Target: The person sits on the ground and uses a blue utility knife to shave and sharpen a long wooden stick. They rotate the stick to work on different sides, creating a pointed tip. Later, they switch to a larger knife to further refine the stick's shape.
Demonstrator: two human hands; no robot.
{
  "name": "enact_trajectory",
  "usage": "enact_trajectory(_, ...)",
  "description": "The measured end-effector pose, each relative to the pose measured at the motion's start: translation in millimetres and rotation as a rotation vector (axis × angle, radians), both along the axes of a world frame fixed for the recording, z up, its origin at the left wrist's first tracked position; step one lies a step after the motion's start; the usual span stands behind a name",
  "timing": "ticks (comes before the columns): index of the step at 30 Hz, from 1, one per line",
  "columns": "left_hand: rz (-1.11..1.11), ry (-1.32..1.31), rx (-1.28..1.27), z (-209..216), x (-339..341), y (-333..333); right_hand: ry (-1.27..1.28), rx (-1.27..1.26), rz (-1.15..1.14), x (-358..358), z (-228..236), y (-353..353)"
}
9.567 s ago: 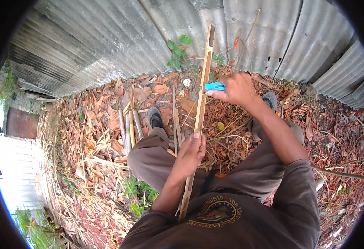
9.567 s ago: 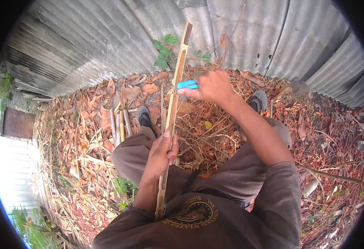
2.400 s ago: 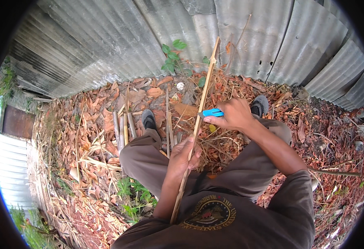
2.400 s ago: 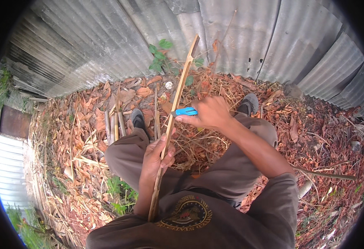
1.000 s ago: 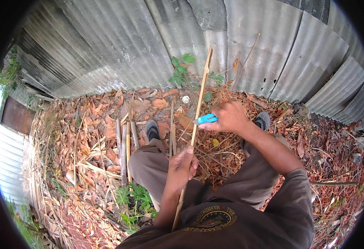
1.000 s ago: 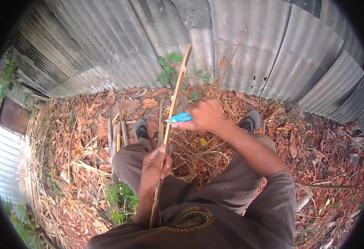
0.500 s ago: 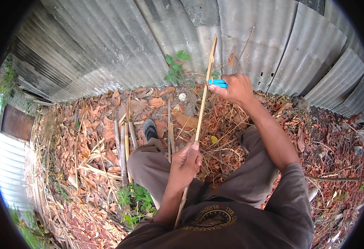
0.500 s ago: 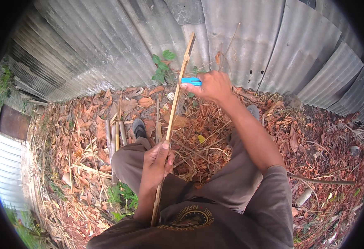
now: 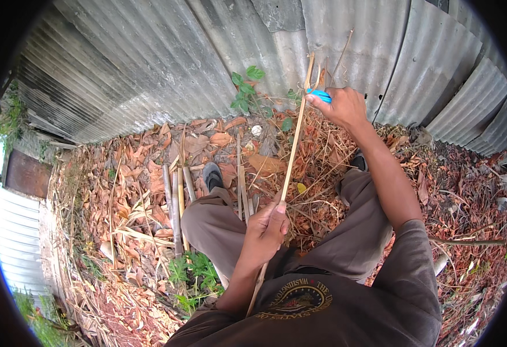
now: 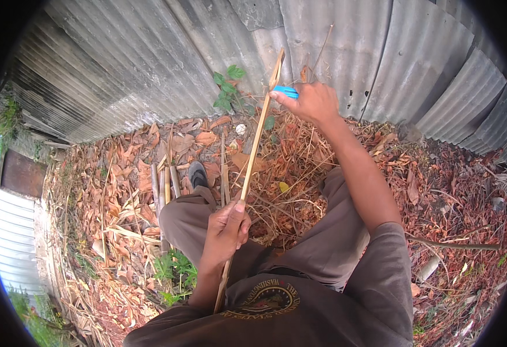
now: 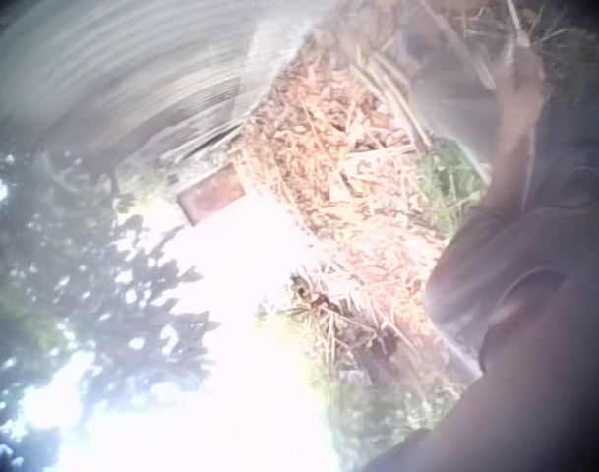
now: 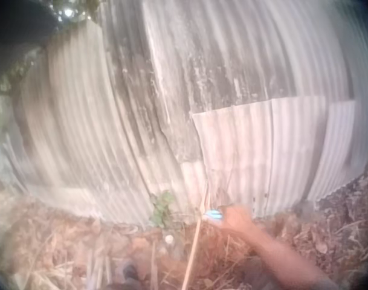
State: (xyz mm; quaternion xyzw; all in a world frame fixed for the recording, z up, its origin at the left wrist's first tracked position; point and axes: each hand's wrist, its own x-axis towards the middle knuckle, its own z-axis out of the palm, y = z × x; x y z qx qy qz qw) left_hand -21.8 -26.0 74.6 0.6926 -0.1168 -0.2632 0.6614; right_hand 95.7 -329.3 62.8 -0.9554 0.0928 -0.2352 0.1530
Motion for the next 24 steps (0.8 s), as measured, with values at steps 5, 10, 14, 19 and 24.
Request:
enact_trajectory(5,0.022,0.231,-0.183,-0.5,-0.6,5.8,0.035,0.051,-0.071,-13.4,7.4,9.1)
enact_trajectory(10,0.089,0.284,-0.227,-4.1,6.1,10.9,-0.015,0.006,0.094,-54.4,1.3,46.9)
enact_trajectory(14,0.046,0.156,-0.109,-5.4,1.3,11.6,-0.067,-0.011,0.127,-43.5,-4.2,47.8)
enact_trajectory(19,-0.032,-0.09,0.197,3.7,-15.3,15.4,0.03,-0.102,-0.063,-2.6,-5.2,-4.4)
enact_trajectory(24,-0.222,-0.231,0.013,-12.0,-55.5,39.1,0.184,0.294,-0.546,6.2,-22.8,-113.5)
